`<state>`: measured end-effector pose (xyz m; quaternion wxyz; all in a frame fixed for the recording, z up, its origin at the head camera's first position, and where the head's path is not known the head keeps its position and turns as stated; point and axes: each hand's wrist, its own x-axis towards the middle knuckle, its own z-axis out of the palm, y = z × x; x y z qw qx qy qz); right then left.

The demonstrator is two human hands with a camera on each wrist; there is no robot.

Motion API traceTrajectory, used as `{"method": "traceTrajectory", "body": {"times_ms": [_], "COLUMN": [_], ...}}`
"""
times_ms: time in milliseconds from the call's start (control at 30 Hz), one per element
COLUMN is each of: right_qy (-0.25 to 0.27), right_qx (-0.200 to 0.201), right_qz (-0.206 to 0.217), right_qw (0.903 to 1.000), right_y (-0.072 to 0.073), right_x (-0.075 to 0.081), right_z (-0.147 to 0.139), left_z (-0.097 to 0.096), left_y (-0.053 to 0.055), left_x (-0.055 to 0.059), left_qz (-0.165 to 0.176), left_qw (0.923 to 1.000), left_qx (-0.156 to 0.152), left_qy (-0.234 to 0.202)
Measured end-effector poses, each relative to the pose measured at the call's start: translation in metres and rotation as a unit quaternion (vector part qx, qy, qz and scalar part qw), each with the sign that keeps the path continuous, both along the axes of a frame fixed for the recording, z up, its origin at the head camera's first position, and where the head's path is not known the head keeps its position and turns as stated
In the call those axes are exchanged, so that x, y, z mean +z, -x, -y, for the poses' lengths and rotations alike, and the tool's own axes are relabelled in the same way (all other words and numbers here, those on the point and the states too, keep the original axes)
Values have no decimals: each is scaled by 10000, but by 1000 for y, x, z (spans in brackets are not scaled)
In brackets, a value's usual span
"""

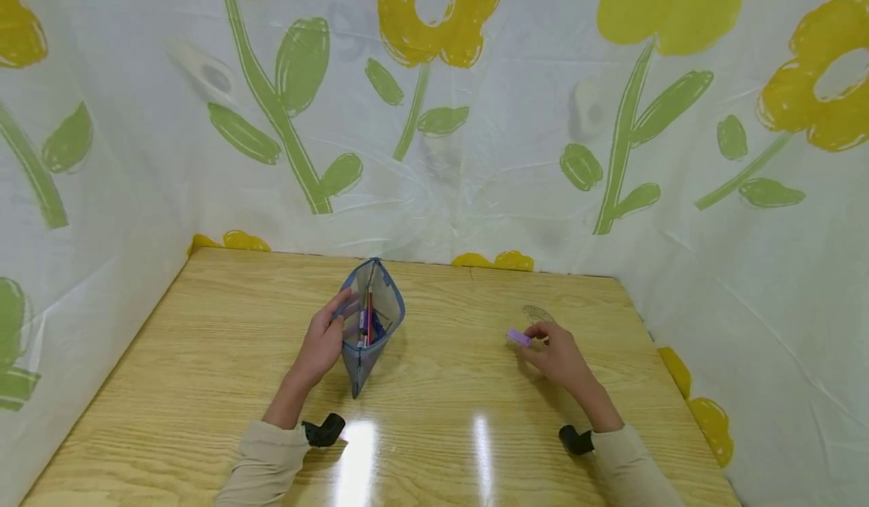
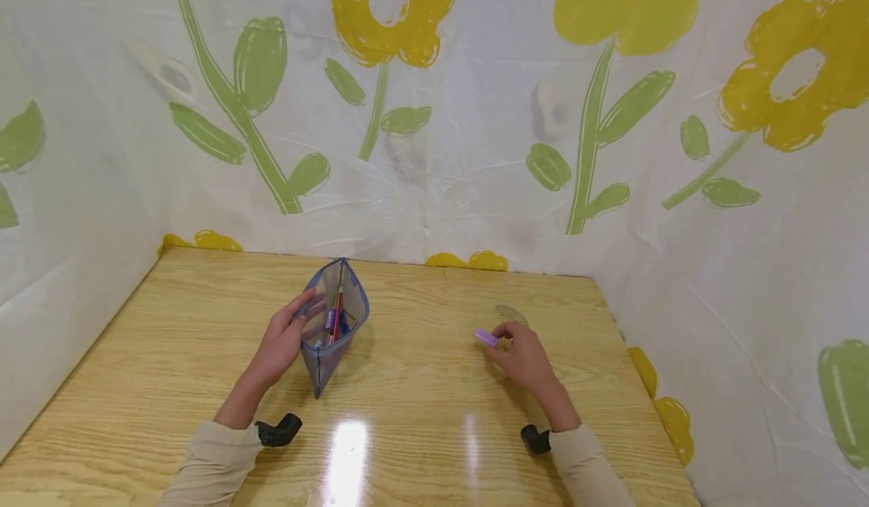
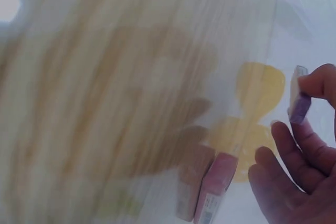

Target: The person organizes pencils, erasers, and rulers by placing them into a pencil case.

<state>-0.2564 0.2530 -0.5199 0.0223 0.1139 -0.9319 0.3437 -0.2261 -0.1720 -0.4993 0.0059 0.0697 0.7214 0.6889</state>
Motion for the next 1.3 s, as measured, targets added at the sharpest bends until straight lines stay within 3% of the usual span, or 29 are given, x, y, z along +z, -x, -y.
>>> {"method": "traceTrajectory", "body": {"times_ms": [800,1300], "right_qy": [519,803], "right_qx": [447,621], "right_qz": [-472,-839], "right_qw": [9965,9913], "right_y": [-12,-10], "right_x": [8,7], "right_z": [37,54], "left_z": [-2,-3], "left_y": [-1,-1], "left_x": [1,-1], "left_qz": [41,-10], "left_qw": [9999,9995], "left_qx": [107,194], "left_qy": [-74,-255]}}
